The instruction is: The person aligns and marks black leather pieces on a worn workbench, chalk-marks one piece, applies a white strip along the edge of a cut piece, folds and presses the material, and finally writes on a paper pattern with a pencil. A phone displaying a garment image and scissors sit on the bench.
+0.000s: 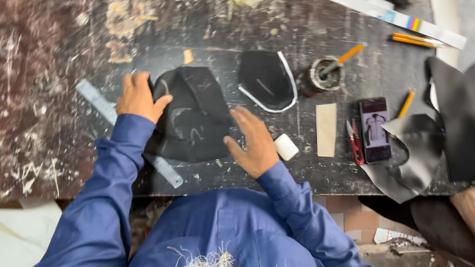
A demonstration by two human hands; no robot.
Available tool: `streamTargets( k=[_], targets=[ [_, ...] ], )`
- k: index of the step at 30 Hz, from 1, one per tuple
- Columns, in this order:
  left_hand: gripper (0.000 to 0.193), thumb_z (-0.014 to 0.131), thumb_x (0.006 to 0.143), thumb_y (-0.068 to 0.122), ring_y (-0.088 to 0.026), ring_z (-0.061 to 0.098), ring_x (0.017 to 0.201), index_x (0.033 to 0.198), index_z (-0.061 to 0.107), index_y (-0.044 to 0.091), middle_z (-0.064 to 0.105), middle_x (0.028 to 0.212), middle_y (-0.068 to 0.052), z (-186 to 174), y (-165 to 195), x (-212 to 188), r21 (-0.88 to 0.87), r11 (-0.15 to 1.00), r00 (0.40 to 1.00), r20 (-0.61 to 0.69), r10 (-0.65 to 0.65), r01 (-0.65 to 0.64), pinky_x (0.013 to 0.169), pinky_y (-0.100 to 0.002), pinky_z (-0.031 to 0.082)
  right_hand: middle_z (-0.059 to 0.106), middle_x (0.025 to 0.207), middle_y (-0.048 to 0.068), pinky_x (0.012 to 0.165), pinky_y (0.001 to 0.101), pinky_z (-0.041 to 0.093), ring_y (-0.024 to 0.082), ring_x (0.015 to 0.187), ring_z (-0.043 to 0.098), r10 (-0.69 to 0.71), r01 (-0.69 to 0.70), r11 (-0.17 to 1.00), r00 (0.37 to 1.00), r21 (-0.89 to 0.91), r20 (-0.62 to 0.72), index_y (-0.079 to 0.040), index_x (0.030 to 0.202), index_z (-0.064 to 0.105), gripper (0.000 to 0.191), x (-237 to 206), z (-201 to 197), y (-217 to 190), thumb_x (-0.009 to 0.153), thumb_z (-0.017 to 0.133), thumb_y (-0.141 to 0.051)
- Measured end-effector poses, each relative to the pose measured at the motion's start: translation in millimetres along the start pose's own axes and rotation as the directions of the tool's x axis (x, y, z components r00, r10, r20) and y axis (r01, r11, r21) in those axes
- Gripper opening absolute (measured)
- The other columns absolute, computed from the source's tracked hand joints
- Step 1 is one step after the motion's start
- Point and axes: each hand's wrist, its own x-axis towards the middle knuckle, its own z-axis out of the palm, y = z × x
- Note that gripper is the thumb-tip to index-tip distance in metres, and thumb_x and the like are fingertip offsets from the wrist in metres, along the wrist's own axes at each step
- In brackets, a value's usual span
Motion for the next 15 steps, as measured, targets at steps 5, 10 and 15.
streamTargets(
  k=[5, 10, 15],
  targets=[
    [0.039, 0.083, 0.084, 0.041, -0.042, 0.067, 0.086, 0.1, 0.073, 0.007, 0.07, 0.089, -0.019, -13.2, 27.9, 2.1, 0.041, 0.992, 0.978, 0.18, 0.107, -0.116, 0.074, -0.053, 0.052, 0.059, 0.143, 0.017, 0.113, 0.0469, 0.042, 0.035, 0.131, 0.058, -0.027, 0.036, 0.991, 0.998, 0.13, -0.065, -0.004, 0.144, 0.053, 0.061, -18.3, -6.1, 8.2, 0.089, 0.075, -0.017],
    [0.037, 0.08, 0.094, 0.042, -0.041, 0.067, 0.088, 0.097, 0.075, 0.006, 0.07, 0.091, -0.019, -76.1, 52.7, 39.9, 0.037, 0.931, 0.93, 0.076, 0.361, -0.364, 0.076, -0.049, 0.052, 0.067, 0.131, 0.015, 0.09, 0.0377, 0.056, 0.027, 0.098, 0.073, 0.228, -0.219, 0.956, 0.973, 0.194, -0.026, -0.008, 0.137, 0.061, 0.052, -55.7, -48.0, 22.5, 0.087, 0.074, -0.016],
    [0.024, 0.07, 0.101, 0.023, -0.032, 0.065, 0.088, 0.106, 0.065, 0.0, 0.066, 0.098, -0.017, -93.4, 77.7, 93.2, 0.011, 0.943, 0.941, -0.07, 0.332, -0.332, 0.081, -0.044, 0.052, 0.074, 0.11, 0.012, 0.079, 0.0341, 0.06, 0.023, 0.089, 0.077, 0.37, -0.348, 0.929, 0.878, 0.128, -0.304, -0.008, 0.121, 0.069, 0.035, -95.3, -104.6, 75.8, 0.087, 0.075, -0.013]
  ],
)
